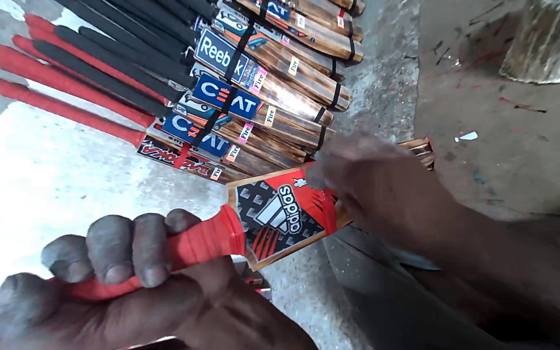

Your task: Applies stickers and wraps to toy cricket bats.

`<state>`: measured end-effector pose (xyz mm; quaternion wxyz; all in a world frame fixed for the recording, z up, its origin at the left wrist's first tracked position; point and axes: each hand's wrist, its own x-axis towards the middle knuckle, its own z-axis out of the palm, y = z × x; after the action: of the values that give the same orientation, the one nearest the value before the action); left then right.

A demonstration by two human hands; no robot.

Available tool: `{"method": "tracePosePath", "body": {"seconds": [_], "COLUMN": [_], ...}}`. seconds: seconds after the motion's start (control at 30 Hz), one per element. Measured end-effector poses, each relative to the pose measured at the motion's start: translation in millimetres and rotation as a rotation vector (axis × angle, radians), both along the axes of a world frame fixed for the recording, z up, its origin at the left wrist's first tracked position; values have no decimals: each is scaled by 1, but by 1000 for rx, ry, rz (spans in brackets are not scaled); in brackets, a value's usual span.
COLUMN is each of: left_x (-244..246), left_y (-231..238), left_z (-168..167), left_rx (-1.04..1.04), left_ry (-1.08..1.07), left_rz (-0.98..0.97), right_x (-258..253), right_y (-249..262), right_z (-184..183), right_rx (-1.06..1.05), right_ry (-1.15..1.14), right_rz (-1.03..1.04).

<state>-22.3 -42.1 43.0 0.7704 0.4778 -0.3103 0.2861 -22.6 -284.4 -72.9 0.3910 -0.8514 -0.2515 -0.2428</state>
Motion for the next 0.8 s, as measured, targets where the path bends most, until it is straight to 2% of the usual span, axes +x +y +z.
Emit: {"method": "tracePosePath", "body": {"seconds": [0.1, 0.17, 0.27, 0.37, 0.47, 0.67, 0.8], "left_x": [3, 4, 0, -5, -4, -3, -2], "left_y": [4, 5, 7, 0, -2, -3, -2], "left_z": [-2, -3, -2, -1, -2, -2, 1], "left_rx": [-6, -5, 2, -7, -19, -6, -22], "left_ry": [4, -4, 1, 3, 2, -1, 9], "left_rz": [50, 30, -41, -96, -84, -60, -81], "right_x": [-39, -49, -24, 5, 0, 10, 3], "right_y": [13, 8, -16, -18, -9, -17, -22], "right_z": [-31, -40, -15, 6, -3, 5, 0], "right_rx": [20, 110, 166, 19, -85, -59, -91], "right_ry": [-5, 21, -11, -10, 15, -9, 25], "right_rz": [20, 12, -59, -107, -30, -29, 125]}}
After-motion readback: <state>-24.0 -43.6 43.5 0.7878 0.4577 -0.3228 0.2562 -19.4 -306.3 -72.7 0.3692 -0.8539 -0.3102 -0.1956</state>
